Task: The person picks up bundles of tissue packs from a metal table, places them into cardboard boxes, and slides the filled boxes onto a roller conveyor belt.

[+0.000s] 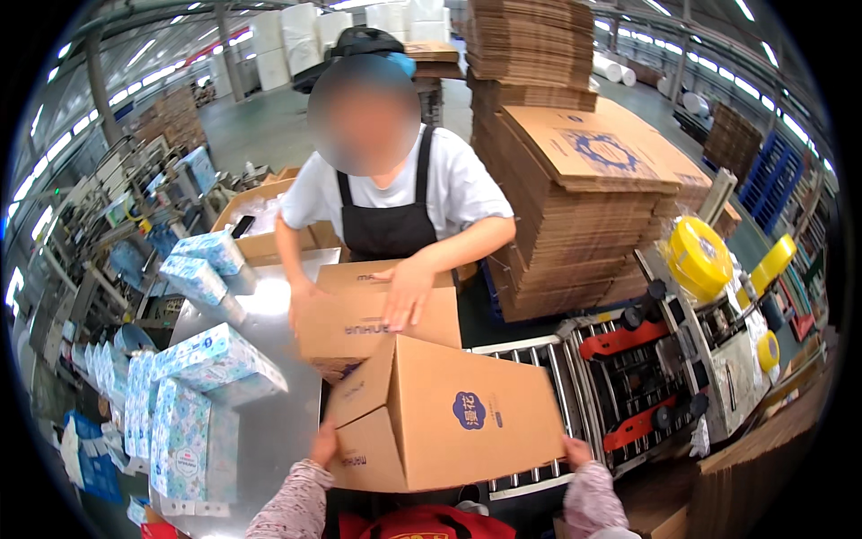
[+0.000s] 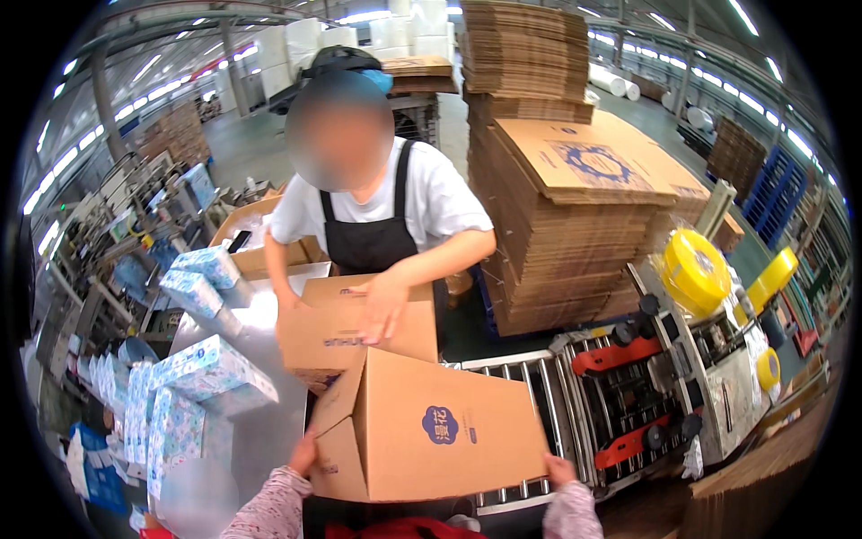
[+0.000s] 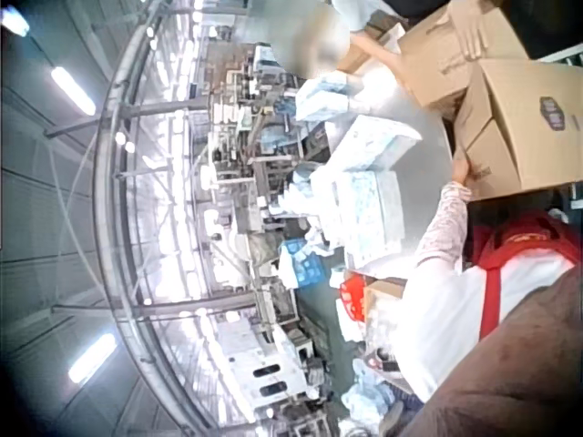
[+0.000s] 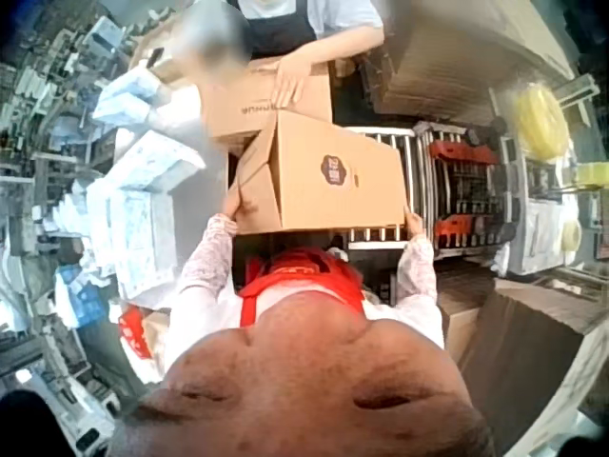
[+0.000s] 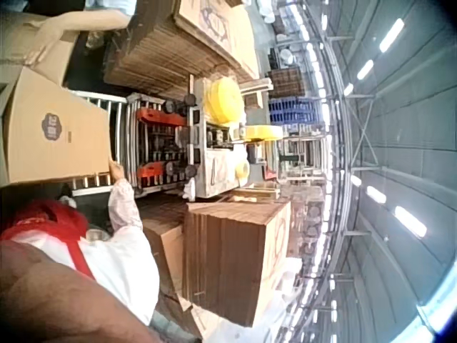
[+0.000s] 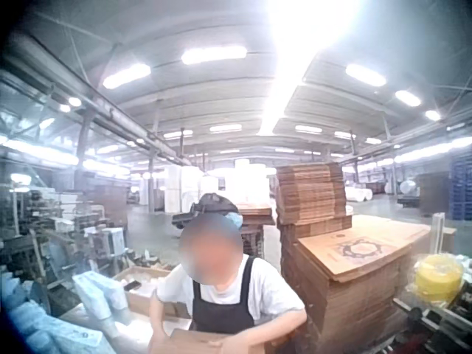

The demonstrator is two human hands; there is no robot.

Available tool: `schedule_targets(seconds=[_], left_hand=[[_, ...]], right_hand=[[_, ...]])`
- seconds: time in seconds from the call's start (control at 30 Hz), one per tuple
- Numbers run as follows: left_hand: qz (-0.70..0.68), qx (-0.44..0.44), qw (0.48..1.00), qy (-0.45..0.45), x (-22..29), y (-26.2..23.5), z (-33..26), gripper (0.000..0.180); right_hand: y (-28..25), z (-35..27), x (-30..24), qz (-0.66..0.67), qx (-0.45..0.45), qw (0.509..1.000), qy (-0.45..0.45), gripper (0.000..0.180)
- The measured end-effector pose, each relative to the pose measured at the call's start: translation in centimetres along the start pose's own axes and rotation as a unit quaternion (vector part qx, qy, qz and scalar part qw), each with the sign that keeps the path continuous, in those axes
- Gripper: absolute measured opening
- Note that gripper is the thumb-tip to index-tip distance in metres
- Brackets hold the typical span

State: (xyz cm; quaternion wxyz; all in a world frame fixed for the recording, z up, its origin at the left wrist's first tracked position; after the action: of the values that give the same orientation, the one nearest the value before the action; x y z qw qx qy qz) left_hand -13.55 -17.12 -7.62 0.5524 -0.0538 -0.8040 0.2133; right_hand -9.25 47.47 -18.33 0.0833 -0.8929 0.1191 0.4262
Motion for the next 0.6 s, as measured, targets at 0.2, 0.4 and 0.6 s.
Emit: schedule_targets(seconds=[0.2, 0.4, 0.6], left_hand=[[-0.333, -0.255, 0.887, -0.194, 4.3, 14.2, -5.8, 0.066], [-0.379, -0.286, 0.879, -0.046, 18.0, 11.5, -9.9, 0.076], [0.133, -0.054, 0.935, 0.325, 17.4, 3.3, -9.7, 0.066]], right_hand=[[2.6, -17.4, -22.5, -0.008, -0.118, 0.989, -0.086, 0.020], [28.0, -27.0, -15.2, -0.495, -0.421, 0.750, -0.124, 0.052], [23.9, -25.8, -26.4, -0.538, 0.121, 0.702, -0.450, 0.066]])
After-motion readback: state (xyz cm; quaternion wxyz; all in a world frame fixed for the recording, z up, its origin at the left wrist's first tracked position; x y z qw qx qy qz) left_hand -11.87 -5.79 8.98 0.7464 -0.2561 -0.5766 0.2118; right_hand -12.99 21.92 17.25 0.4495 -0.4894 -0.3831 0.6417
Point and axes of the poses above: each hand's wrist, its own z-axis towards the middle knuckle, its own y-axis out of the palm, x = y × z, the point moved 10 cm from there along z, towards the middle knuckle, and after that the axes turned 7 degrees about y, right-handed, at the moved point
